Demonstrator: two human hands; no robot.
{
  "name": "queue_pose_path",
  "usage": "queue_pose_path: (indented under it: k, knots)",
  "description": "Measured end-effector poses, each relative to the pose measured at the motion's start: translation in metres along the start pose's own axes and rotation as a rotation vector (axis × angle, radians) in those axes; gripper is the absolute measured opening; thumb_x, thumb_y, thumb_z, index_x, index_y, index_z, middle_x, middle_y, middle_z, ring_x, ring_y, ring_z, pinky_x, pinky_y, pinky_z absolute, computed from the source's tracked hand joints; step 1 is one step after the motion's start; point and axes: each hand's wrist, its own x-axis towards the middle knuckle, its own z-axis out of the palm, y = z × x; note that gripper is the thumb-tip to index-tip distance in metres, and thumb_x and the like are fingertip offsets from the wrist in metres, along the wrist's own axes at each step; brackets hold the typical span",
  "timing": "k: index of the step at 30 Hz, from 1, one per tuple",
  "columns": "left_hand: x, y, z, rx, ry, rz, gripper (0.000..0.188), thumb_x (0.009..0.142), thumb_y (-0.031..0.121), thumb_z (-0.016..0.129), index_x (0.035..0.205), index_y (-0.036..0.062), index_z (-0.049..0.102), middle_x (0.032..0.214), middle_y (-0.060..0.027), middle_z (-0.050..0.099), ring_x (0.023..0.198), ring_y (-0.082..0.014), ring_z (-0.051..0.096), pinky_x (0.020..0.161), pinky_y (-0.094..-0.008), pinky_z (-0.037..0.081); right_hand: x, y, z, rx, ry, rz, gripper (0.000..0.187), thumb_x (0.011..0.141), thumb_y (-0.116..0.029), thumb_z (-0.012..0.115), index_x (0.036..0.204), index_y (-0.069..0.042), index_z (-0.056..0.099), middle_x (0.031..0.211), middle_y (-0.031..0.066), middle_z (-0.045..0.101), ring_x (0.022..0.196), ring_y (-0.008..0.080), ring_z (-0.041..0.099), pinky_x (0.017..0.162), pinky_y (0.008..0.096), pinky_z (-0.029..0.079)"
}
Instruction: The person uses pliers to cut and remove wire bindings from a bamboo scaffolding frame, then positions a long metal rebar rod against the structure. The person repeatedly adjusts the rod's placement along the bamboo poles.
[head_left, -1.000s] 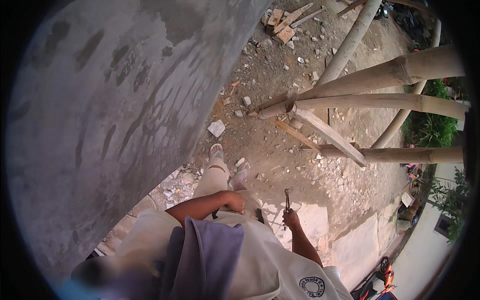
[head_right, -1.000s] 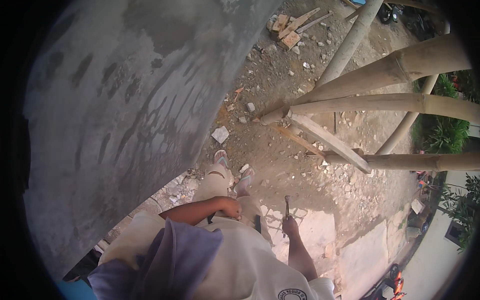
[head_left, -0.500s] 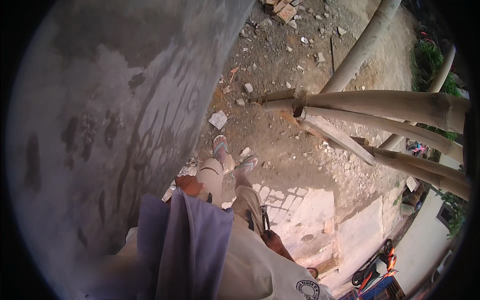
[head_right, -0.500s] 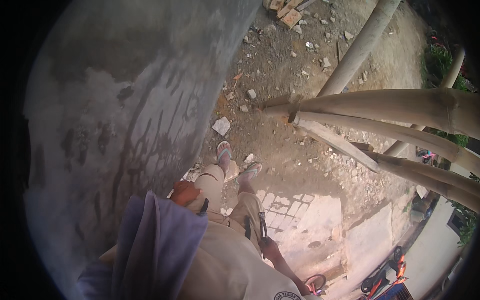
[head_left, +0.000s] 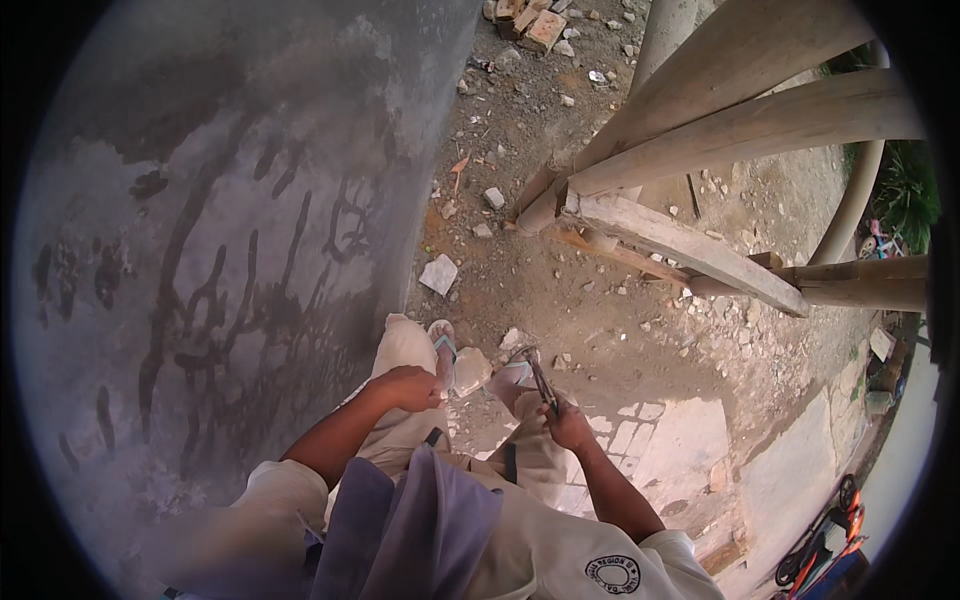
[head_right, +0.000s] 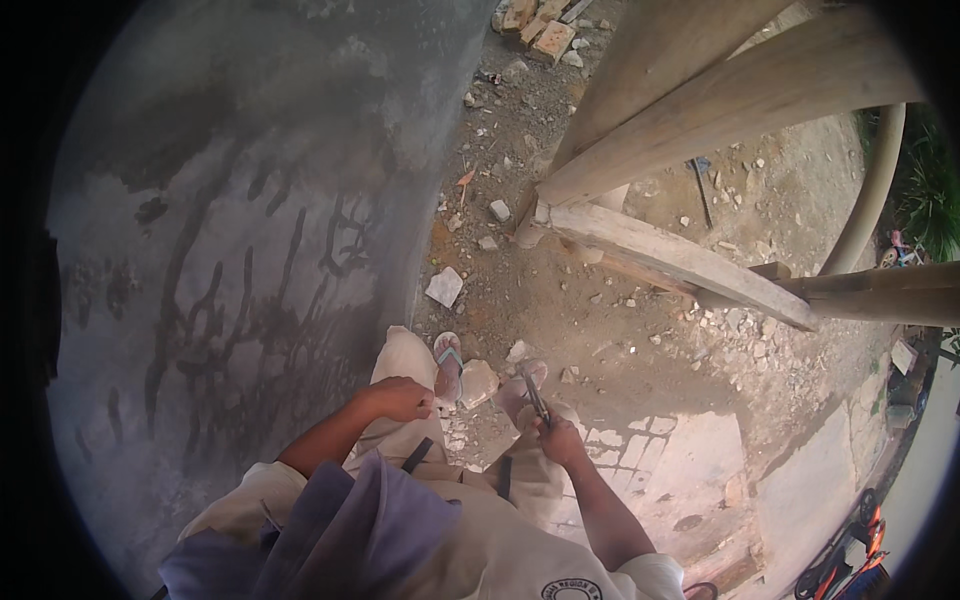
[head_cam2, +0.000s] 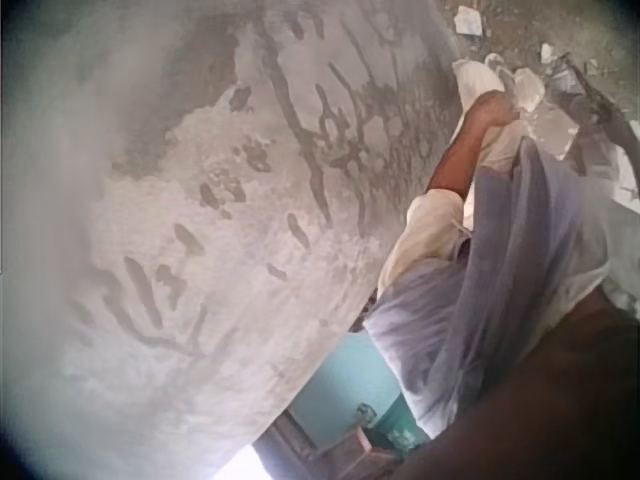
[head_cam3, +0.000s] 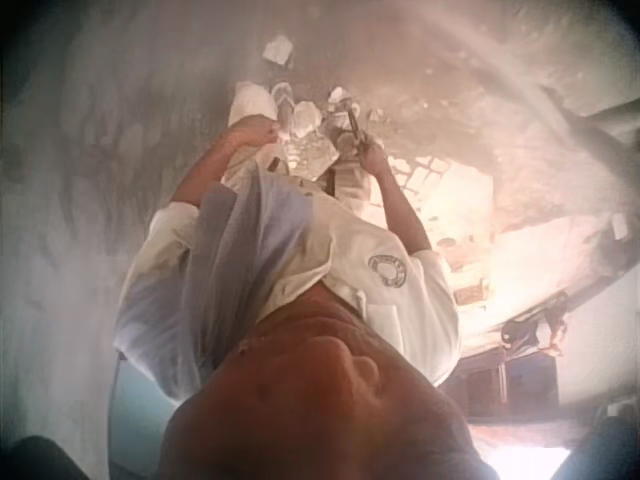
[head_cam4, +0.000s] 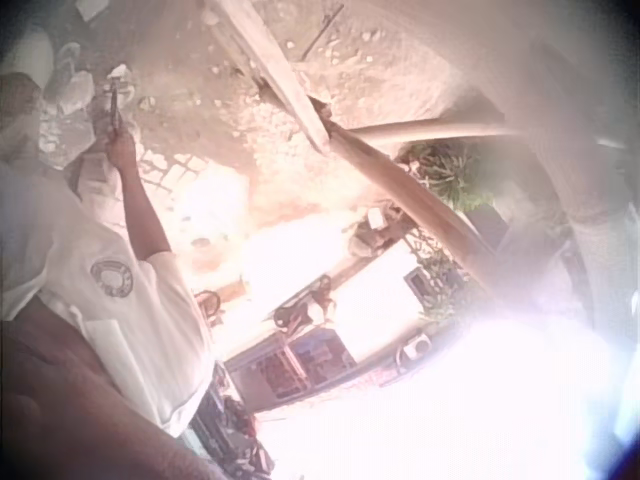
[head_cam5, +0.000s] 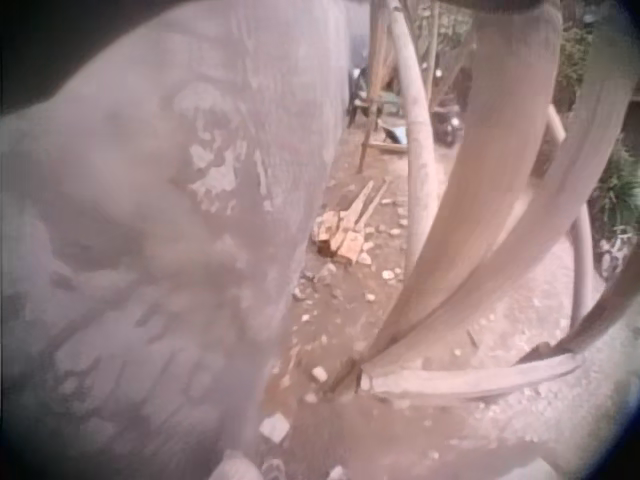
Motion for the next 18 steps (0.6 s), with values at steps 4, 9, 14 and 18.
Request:
queue_pose_path:
  k: [4, 9, 14, 18]
  knots:
    - [0.174, -0.031, -0.061, -0.358, 0.599, 0.05, 0.031, 0.094, 0.035, 0.065, 0.104, 0.0051, 0.068, 0.094, -0.0173, 0.072, 0.086, -0.0332, 0.069, 0.077, -0.0437, 0.052, 0.117, 0.044, 0.017, 0.06, 0.214, -0.076, 0.055, 0.103, -0.035, 0.056, 0.143, 0.001, 0.044, 0.098, 0.0162, 0.074, 0.076, 0.0255, 0.074, 0.068, 0.0369, 0.058]
    - [0.338, -0.067, -0.116, -0.513, 1.103, 0.224, 0.032, 0.096, 0.027, 0.064, 0.115, 0.0017, 0.068, 0.101, -0.0148, 0.073, 0.093, -0.0298, 0.07, 0.082, -0.0413, 0.053, 0.222, 0.048, 0.024, 0.292, 0.386, -0.106, 0.06, 0.102, -0.027, 0.055, 0.157, -0.022, 0.034, 0.112, 0.0282, 0.068, 0.109, 0.0463, 0.064, 0.091, 0.0479, 0.05]
    - [0.381, -0.067, -0.128, -0.789, 1.056, 0.271, 0.034, 0.096, 0.021, 0.066, 0.124, 0.0013, 0.067, 0.102, -0.0098, 0.071, 0.09, -0.0188, 0.067, 0.082, -0.0332, 0.053, 0.287, 0.027, 0.036, 0.332, 0.475, -0.173, 0.06, 0.103, -0.026, 0.054, 0.158, -0.025, 0.031, 0.119, 0.0219, 0.068, 0.11, 0.0406, 0.066, 0.093, 0.043, 0.05]
    - [0.375, -0.076, -0.126, -1.0, 0.944, 0.419, 0.034, 0.094, 0.015, 0.069, 0.126, 0.002, 0.067, 0.098, -0.0046, 0.07, 0.082, -0.0133, 0.063, 0.079, -0.0297, 0.052, 0.311, 0.008, 0.073, 0.39, 0.617, -0.362, 0.043, 0.103, -0.036, 0.058, 0.135, -0.007, 0.057, 0.096, 0.0093, 0.067, 0.076, 0.0183, 0.069, 0.072, 0.0338, 0.056]
